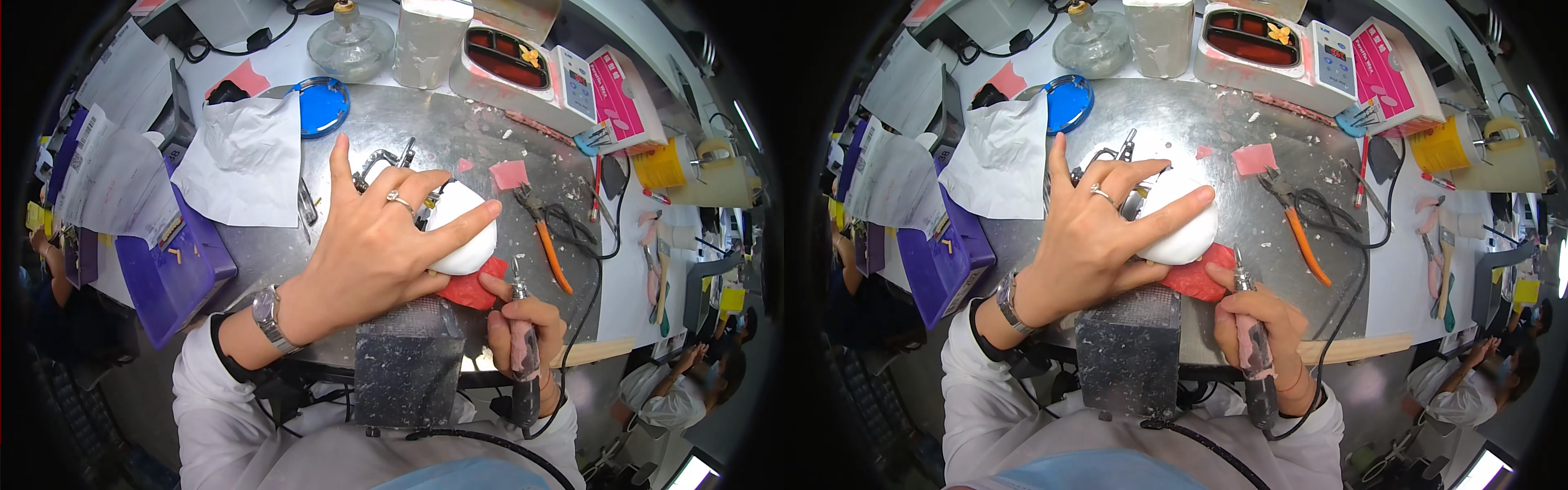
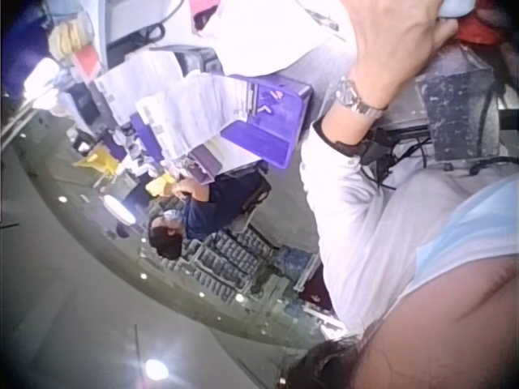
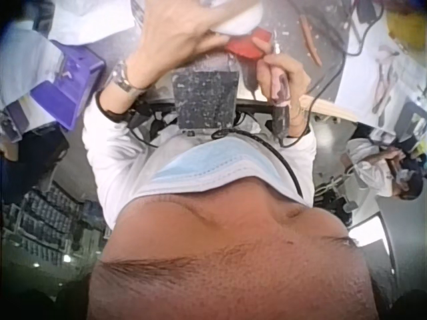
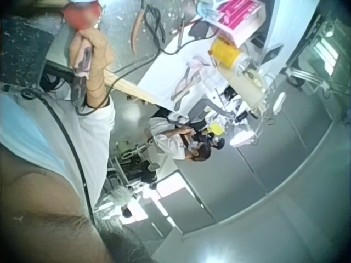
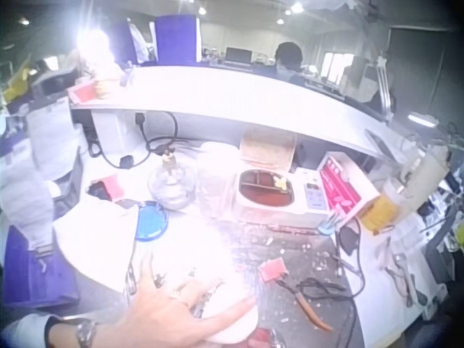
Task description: The recorder is working on a dental cast model, adjusting and fitting components using lab tools.
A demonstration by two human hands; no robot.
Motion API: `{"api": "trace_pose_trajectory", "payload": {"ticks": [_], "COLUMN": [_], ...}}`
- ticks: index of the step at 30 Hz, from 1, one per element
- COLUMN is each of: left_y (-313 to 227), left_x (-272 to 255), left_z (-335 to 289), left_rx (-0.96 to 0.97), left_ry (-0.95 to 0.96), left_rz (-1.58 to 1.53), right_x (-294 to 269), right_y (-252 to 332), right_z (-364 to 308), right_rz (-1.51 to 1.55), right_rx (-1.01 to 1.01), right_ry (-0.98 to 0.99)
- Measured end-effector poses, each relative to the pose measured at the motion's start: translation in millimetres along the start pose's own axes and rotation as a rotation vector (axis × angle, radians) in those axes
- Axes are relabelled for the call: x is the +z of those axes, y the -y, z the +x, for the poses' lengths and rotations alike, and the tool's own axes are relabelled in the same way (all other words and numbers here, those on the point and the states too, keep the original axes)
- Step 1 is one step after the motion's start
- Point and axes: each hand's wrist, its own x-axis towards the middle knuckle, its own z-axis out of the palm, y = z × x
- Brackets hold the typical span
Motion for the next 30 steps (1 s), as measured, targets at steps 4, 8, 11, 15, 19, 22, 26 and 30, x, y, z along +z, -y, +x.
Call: {"api": "trace_pose_trajectory", "payload": {"ticks": [4,8,11,15,19,22,26,30], "left_y": [-1,-1,0,0,3,7,12,10], "left_x": [-1,0,1,0,-2,-9,-4,1], "left_z": [1,1,1,3,0,-2,-13,-22], "left_rx": [-0.013,-0.003,0.0,-0.003,-0.044,-0.248,-0.415,-0.478], "left_ry": [-0.019,-0.023,-0.01,0.019,-0.016,-0.149,-0.351,-0.319], "left_rz": [-0.03,-0.03,-0.022,-0.01,-0.09,-0.545,-1.191,-1.234], "right_x": [0,0,0,0,-2,-12,-24,-27], "right_y": [-2,-1,0,0,-1,-6,-12,-7], "right_z": [-5,-3,-4,-6,0,8,27,36], "right_rz": [0.031,0.009,0.007,0.023,0.009,-0.163,-0.168,0.187], "right_rx": [0.045,0.051,0.074,0.122,0.102,0.089,0.25,0.319], "right_ry": [-0.007,-0.005,0.0,-0.009,-0.026,-0.124,-0.171,-0.047]}}
